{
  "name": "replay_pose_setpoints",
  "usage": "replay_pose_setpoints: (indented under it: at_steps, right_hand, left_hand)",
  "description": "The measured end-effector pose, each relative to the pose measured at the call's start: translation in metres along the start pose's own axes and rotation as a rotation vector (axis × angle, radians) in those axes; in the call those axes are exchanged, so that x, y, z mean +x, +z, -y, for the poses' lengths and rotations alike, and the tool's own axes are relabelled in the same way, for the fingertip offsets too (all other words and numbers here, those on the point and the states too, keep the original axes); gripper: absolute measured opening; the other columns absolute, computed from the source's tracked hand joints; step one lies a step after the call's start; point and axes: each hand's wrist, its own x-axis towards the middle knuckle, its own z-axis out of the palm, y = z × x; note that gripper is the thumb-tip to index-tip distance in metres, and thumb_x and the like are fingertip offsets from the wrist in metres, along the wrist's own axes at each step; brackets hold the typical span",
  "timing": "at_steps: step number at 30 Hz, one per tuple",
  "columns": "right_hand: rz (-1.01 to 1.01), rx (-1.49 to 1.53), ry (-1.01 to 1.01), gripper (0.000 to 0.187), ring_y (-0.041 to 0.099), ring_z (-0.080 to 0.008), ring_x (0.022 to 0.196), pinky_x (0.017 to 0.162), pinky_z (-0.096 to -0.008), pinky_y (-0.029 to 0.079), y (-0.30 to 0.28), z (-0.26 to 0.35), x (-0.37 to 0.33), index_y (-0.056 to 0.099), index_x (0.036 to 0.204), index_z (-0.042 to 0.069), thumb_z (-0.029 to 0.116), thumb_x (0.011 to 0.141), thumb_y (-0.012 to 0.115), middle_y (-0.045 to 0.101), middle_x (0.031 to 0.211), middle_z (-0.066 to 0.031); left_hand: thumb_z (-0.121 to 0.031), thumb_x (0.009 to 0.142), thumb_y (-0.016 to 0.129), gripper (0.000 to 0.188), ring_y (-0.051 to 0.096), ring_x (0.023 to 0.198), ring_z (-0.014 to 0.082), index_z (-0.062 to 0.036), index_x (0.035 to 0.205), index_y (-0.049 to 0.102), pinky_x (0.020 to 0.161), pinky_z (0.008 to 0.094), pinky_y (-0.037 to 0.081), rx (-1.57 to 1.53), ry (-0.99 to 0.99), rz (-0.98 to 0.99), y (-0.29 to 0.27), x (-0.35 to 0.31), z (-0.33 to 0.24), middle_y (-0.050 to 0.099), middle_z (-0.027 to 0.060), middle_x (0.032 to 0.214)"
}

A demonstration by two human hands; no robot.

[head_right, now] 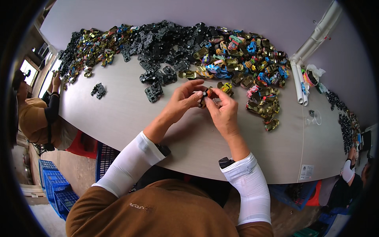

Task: The person is seen putting together parts of toy cars.

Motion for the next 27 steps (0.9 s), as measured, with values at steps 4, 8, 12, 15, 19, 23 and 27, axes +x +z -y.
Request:
replay_pose_setpoints:
  at_steps: [4,8,12,15,19,23,27]
  right_hand:
    - [0.003,-0.116,-0.073,0.031,0.057,-0.0065,0.059,0.049,-0.0212,0.044,0.004,0.002,-0.002,0.062,0.110,-0.003,0.002,0.080,0.067,0.068,0.085,-0.0090]
    - [-0.002,-0.186,-0.094,0.031,0.056,-0.0077,0.058,0.049,-0.0237,0.044,0.001,0.007,-0.002,0.065,0.110,0.001,0.001,0.079,0.069,0.068,0.086,-0.0090]
    - [0.017,-0.250,-0.211,0.032,0.057,-0.0104,0.061,0.053,-0.0256,0.045,0.002,0.006,0.000,0.067,0.109,0.001,0.001,0.078,0.071,0.069,0.086,-0.0084]
    - [0.021,-0.213,-0.274,0.033,0.058,-0.0136,0.063,0.056,-0.0270,0.046,0.001,0.002,0.001,0.067,0.110,0.001,-0.001,0.077,0.070,0.068,0.085,-0.0087]
    - [0.042,-0.238,-0.311,0.035,0.057,-0.0160,0.060,0.055,-0.0282,0.046,0.002,0.003,0.001,0.067,0.111,0.002,-0.002,0.076,0.070,0.067,0.081,-0.0092]
    - [0.071,-0.289,-0.337,0.037,0.059,-0.0183,0.061,0.056,-0.0294,0.047,-0.001,0.003,0.001,0.067,0.112,0.003,-0.003,0.075,0.071,0.067,0.081,-0.0098]
    - [0.070,-0.259,-0.359,0.038,0.061,-0.0199,0.064,0.058,-0.0298,0.049,0.001,0.001,0.000,0.067,0.112,0.003,-0.004,0.075,0.070,0.067,0.082,-0.0102]
  left_hand:
    - [-0.016,0.096,0.056,0.032,0.063,0.096,0.0169,0.0051,0.120,0.056,0.085,0.0319,0.053,0.072,-0.125,0.121,-0.008,0.003,0.004,0.063,0.0117,0.110]
    - [-0.013,0.093,0.060,0.031,0.065,0.092,0.0170,0.0048,0.118,0.058,0.081,0.0323,0.055,-0.185,-0.194,0.019,-0.011,0.004,0.006,0.065,0.0114,0.107]
    - [-0.012,0.089,0.065,0.031,0.066,0.089,0.0169,0.0045,0.115,0.060,0.078,0.0306,0.056,-0.178,-0.192,-0.014,-0.014,0.003,0.005,0.067,0.0113,0.104]
    - [-0.012,0.088,0.067,0.030,0.066,0.088,0.0166,0.0042,0.113,0.062,0.077,0.0298,0.056,-0.129,-0.208,0.007,-0.012,0.004,0.003,0.068,0.0109,0.101]
    - [-0.012,0.086,0.069,0.031,0.066,0.088,0.0161,0.0038,0.113,0.063,0.077,0.0295,0.056,-0.110,-0.215,0.002,-0.015,0.005,0.004,0.068,0.0107,0.101]
    - [-0.012,0.085,0.070,0.033,0.066,0.087,0.0162,0.0046,0.113,0.063,0.078,0.0296,0.055,-0.055,-0.214,0.007,-0.015,0.005,0.004,0.068,0.0114,0.101]
    - [-0.010,0.084,0.071,0.033,0.066,0.086,0.0162,0.0055,0.113,0.063,0.077,0.0294,0.055,-0.028,-0.157,0.072,-0.018,0.004,0.004,0.068,0.0119,0.100]
